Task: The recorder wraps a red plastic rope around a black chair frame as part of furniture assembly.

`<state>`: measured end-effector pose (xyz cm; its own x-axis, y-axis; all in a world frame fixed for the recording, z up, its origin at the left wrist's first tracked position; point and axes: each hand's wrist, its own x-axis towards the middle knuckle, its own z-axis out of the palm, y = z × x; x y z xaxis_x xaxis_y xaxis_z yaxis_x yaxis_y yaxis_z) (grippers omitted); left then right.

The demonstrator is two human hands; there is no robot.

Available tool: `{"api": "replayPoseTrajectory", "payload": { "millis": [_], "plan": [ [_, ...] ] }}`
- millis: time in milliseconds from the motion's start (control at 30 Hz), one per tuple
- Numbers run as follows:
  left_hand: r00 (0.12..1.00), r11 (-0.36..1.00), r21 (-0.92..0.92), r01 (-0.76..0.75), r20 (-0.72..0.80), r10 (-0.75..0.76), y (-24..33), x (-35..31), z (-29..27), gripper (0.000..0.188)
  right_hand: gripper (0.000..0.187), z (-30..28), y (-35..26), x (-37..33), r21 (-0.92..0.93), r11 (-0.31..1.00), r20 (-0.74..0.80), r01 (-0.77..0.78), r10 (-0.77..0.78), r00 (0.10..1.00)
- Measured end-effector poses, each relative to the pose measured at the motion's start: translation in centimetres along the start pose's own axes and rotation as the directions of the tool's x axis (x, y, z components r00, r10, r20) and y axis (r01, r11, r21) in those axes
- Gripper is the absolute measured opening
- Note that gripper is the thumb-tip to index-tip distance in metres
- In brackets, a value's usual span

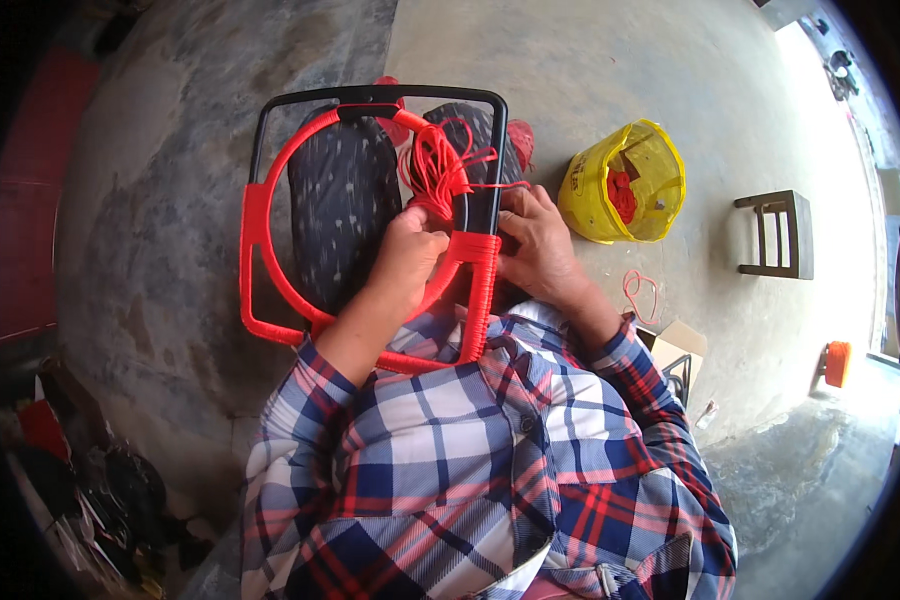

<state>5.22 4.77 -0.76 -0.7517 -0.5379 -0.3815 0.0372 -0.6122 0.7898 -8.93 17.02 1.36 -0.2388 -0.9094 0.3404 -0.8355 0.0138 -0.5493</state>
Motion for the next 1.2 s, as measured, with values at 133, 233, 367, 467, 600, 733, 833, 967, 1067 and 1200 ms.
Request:
{"api": "replayPoseTrajectory", "payload": {
  "millis": [133, 233, 367, 467, 600, 733, 833, 967, 1067, 1200],
  "plan": [
    [0.982, 0.97, -0.182, 0.159, 0.128, -0.137, 0.2, -0.1, -0.2, 0.031, 0.026, 0.1, 1.6, -0.8, 0.182, 0.982, -0.04, -0.046, 0.054, 0.998],
    [0.976, 0.966, -0.168, 0.198, 0.129, -0.178, 0.7, -0.2, -0.4, 0.027, 0.01, -2.7, 2.9, -3.1, 0.819, 0.533, -0.022, -0.211, 0.397, 0.918],
    [0.987, 0.973, -0.167, 0.16, 0.045, -0.154, 1.5, -0.7, 0.3, 0.028, 0.028, -9.9, 3.3, -6.7, 1.0, -0.014, 0.024, -0.02, 0.483, 0.876],
    [0.993, 0.971, -0.211, 0.11, 0.056, -0.1, 2.1, -1.2, 0.6, 0.026, 0.04, -14.7, 6.9, -10.1, 0.97, 0.012, -0.221, 0.244, 0.466, 0.857],
    [0.975, 0.956, -0.255, 0.144, 0.201, -0.093, 1.9, -0.9, 0.0, 0.021, 0.04, -14.6, 7.5, -9.2, 0.974, 0.103, -0.22, 0.201, 0.641, 0.735],
    [0.971, 0.976, -0.147, 0.159, 0.2, -0.128, 2.1, -1.4, 0.3, 0.015, 0.037, -7.3, 1.3, -3.9, 0.875, 0.229, 0.111, -0.426, 0.763, 0.637],
    [0.985, 0.998, -0.024, 0.052, 0.167, -0.047, 0.8, -1.1, 0.3, 0.016, 0.02, -1.2, -0.5, -1.8, 0.765, 0.541, 0.11, -0.349, 0.424, 0.899],
    [0.989, 0.997, -0.05, 0.066, 0.139, -0.058, 0.5, -1.1, 0.1, 0.014, 0.017, -3.5, 0.1, -1.2, 0.751, 0.488, 0.23, -0.444, 0.437, 0.87],
    [0.988, 0.994, -0.058, 0.095, 0.128, -0.087, 0.5, -1.2, -0.1, 0.013, 0.017, -6.1, -0.6, -1.7, 0.823, 0.265, 0.318, -0.501, 0.516, 0.795],
    [0.989, 0.991, -0.069, 0.113, 0.106, -0.105, 0.8, -1.3, -0.3, 0.013, 0.026, -8.3, 1.7, -3.4, 0.857, 0.262, 0.263, -0.445, 0.52, 0.813]
  ]
}}
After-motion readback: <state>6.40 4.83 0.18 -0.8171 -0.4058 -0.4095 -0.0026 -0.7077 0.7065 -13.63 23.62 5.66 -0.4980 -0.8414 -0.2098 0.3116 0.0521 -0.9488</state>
